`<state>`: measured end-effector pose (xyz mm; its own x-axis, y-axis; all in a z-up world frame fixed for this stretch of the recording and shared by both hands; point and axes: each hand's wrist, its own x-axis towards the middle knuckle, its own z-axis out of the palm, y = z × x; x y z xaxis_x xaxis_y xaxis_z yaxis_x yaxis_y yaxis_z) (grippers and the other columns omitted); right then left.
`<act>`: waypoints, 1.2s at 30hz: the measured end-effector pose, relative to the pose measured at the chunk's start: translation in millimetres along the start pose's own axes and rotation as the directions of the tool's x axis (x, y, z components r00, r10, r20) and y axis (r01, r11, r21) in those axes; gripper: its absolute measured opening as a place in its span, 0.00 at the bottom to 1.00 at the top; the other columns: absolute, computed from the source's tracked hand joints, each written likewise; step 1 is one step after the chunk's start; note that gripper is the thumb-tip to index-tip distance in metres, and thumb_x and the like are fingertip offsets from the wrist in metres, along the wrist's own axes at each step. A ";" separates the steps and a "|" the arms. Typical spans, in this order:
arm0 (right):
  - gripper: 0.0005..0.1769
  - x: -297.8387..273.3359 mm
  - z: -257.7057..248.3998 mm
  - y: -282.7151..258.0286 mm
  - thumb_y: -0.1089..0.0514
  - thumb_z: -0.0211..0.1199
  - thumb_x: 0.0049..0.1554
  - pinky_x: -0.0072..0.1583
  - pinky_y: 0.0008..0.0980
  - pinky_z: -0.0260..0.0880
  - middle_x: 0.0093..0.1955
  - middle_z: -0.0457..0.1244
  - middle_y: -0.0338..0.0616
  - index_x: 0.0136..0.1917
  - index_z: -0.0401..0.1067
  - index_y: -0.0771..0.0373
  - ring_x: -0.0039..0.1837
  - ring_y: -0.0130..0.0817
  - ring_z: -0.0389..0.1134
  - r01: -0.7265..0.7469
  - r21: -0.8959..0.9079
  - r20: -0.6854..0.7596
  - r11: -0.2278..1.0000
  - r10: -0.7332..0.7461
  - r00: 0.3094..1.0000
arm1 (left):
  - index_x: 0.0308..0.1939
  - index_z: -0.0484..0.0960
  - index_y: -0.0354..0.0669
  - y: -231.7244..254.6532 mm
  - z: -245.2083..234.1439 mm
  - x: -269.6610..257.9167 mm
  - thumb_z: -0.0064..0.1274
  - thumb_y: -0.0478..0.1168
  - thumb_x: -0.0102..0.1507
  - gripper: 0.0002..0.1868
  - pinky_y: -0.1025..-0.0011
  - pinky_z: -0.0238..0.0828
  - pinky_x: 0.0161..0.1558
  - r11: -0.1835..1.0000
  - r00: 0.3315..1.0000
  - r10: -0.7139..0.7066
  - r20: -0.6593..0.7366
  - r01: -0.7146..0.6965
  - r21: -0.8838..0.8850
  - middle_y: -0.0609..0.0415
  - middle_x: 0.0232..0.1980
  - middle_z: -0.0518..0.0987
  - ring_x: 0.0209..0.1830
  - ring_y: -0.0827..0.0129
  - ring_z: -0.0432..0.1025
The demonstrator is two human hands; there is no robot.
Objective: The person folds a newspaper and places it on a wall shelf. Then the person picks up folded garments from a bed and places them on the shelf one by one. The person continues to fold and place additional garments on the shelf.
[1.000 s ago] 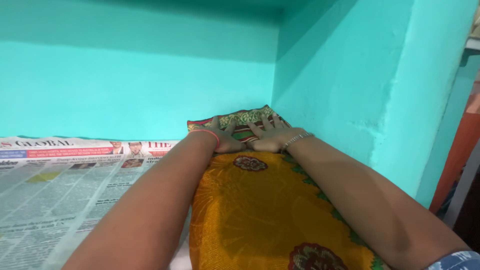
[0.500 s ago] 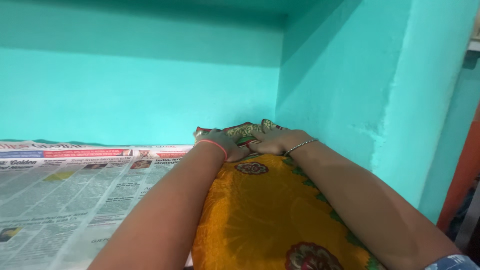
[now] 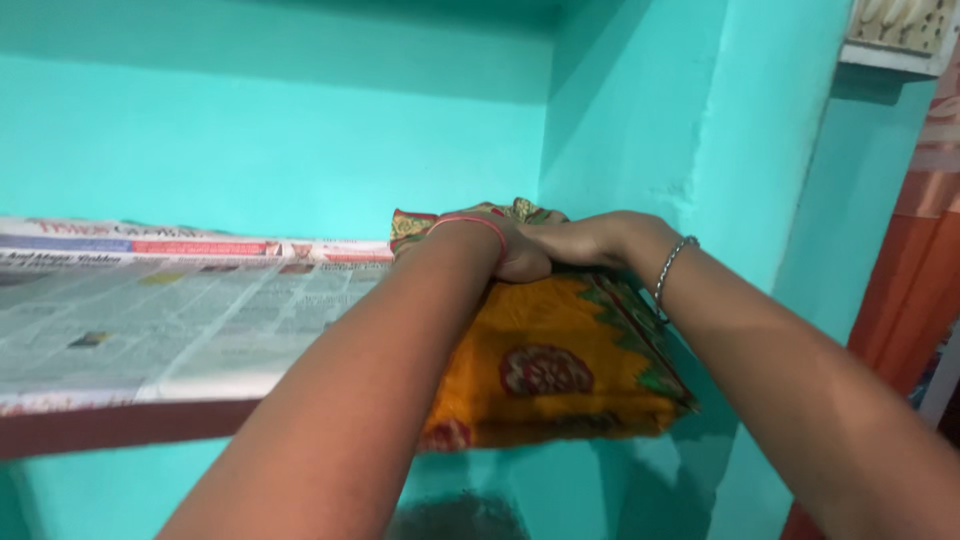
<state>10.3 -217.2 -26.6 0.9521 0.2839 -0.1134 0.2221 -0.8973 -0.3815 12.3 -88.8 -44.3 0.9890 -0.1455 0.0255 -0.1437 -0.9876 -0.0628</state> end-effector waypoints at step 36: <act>0.52 -113.9 115.0 -173.2 0.16 0.25 0.55 0.80 0.61 0.33 0.87 0.34 0.42 0.84 0.40 0.40 0.86 0.47 0.34 0.282 -0.412 -0.355 0.866 -0.438 0.826 | 0.81 0.30 0.79 -139.0 39.8 -280.8 0.22 0.71 0.67 0.39 0.28 0.25 0.75 0.807 0.789 -0.590 -0.168 0.574 -0.138 0.64 0.86 0.29 0.85 0.61 0.24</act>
<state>-160.8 -55.2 -53.2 0.7636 0.5077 0.3990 0.5478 -0.8365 0.0160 -244.1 91.6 -82.5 0.8599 0.4583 0.2249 0.4471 -0.8887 0.1015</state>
